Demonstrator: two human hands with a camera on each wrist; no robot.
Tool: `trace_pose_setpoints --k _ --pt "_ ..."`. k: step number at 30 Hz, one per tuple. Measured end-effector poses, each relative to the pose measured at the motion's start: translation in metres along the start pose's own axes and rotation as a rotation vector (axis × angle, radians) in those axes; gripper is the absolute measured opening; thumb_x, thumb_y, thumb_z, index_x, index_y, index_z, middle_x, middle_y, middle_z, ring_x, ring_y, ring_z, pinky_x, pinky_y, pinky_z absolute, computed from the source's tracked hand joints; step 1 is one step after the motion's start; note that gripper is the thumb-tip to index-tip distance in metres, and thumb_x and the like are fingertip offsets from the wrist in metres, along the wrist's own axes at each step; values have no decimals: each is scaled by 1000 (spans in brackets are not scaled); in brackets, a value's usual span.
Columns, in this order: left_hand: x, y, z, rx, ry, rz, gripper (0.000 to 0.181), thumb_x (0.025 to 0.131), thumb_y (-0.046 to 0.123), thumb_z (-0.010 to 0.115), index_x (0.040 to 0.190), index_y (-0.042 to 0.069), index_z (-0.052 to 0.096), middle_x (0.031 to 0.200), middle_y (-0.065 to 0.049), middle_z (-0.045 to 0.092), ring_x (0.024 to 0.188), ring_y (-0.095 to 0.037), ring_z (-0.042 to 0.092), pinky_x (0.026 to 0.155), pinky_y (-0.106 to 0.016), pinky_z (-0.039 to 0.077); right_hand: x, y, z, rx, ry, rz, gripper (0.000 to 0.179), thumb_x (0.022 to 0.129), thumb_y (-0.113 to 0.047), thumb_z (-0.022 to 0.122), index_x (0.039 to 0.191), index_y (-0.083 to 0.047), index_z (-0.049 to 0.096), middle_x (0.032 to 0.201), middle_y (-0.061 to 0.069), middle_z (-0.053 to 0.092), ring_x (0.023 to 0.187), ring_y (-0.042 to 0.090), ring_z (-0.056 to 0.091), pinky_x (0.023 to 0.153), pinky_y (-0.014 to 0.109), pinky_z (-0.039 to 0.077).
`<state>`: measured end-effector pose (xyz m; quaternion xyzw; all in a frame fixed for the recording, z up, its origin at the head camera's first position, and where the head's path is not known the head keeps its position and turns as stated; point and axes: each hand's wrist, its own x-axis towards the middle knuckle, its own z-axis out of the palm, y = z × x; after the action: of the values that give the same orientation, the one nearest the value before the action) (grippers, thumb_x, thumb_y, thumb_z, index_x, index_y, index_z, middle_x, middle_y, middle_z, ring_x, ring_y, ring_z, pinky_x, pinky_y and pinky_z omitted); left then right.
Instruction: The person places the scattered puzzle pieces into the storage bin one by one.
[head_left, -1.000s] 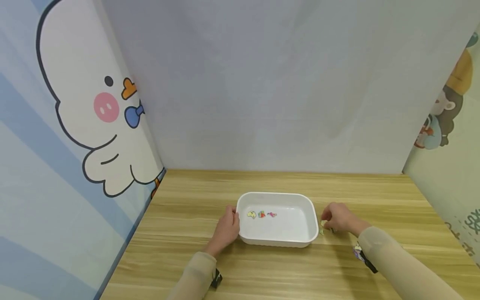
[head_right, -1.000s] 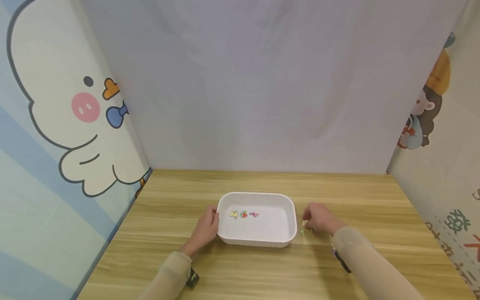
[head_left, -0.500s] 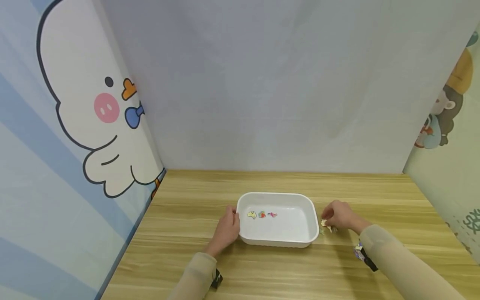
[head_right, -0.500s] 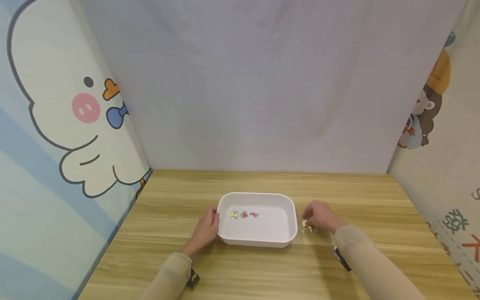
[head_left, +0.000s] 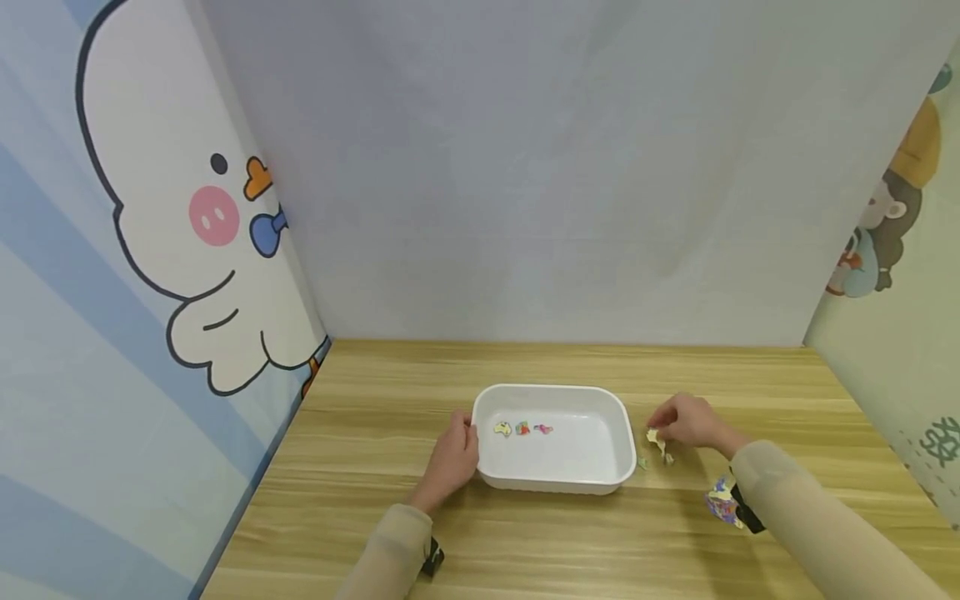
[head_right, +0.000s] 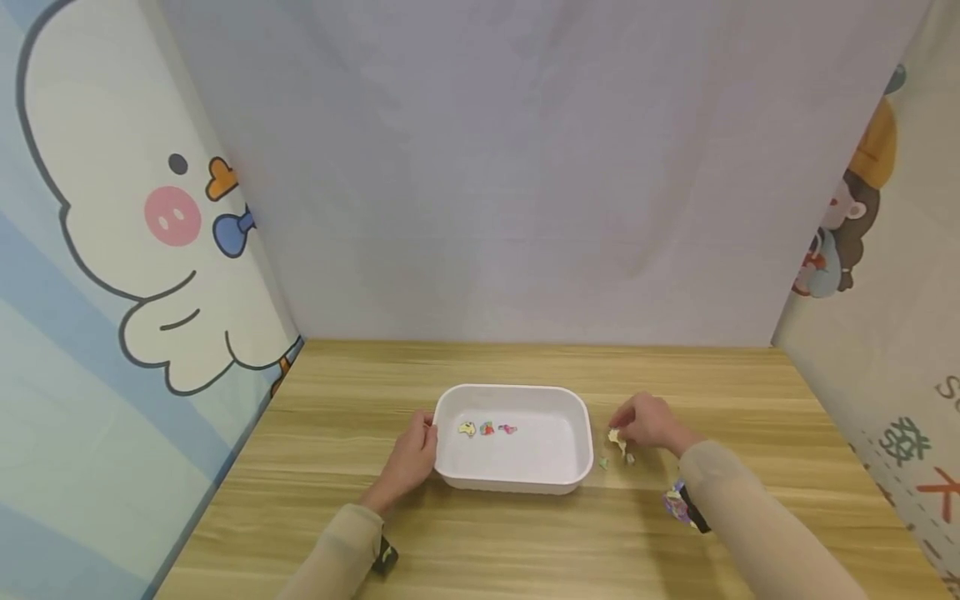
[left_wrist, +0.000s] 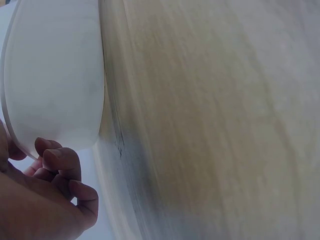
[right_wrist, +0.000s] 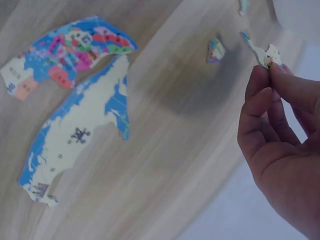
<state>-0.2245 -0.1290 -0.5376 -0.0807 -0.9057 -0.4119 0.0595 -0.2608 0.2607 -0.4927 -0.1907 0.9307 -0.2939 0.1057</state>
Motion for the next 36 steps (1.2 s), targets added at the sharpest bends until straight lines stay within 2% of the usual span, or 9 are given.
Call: trace_pose_setpoints --k 3,8,15,25,31,36 --pt "0 0 0 -3 -4 -6 16 99 6 40 109 -4 47 80 -11 55 68 -20 52 59 -34 45 0 -3 -5 32 -3 -10 9 80 3 68 88 3 71 80 7 68 68 22 62 60 34 51" --pt "-1 0 0 -8 -13 -13 16 100 7 40 110 -4 47 81 -11 55 68 -19 52 58 -33 45 1 -7 -13 78 -20 22 8 83 3 66 90 3 69 78 6 66 64 26 61 53 31 49" --pt "-1 0 -2 -18 -14 -18 17 100 8 39 111 -3 46 82 -11 56 68 -19 52 59 -33 45 6 -18 -21 87 -12 9 9 84 2 66 93 4 69 77 5 67 67 27 63 56 32 50" --pt "-1 1 -3 -22 -11 -9 16 100 8 40 110 -3 46 81 -10 55 68 -19 52 59 -34 45 15 -28 -27 104 36 -6 13 85 1 65 96 7 68 79 7 68 70 19 64 58 31 51" --pt "-1 1 -2 -21 -6 -7 14 99 7 40 108 -2 46 79 -10 54 66 -19 51 58 -34 44 24 -36 -23 94 68 4 13 84 1 66 96 6 68 80 6 68 72 24 65 59 32 51" --pt "-2 2 -1 -22 -3 -9 14 99 7 41 108 -2 46 78 -10 54 66 -20 51 58 -34 45 30 -47 -19 56 100 -9 8 84 2 66 90 4 70 77 6 68 72 26 65 59 32 49"
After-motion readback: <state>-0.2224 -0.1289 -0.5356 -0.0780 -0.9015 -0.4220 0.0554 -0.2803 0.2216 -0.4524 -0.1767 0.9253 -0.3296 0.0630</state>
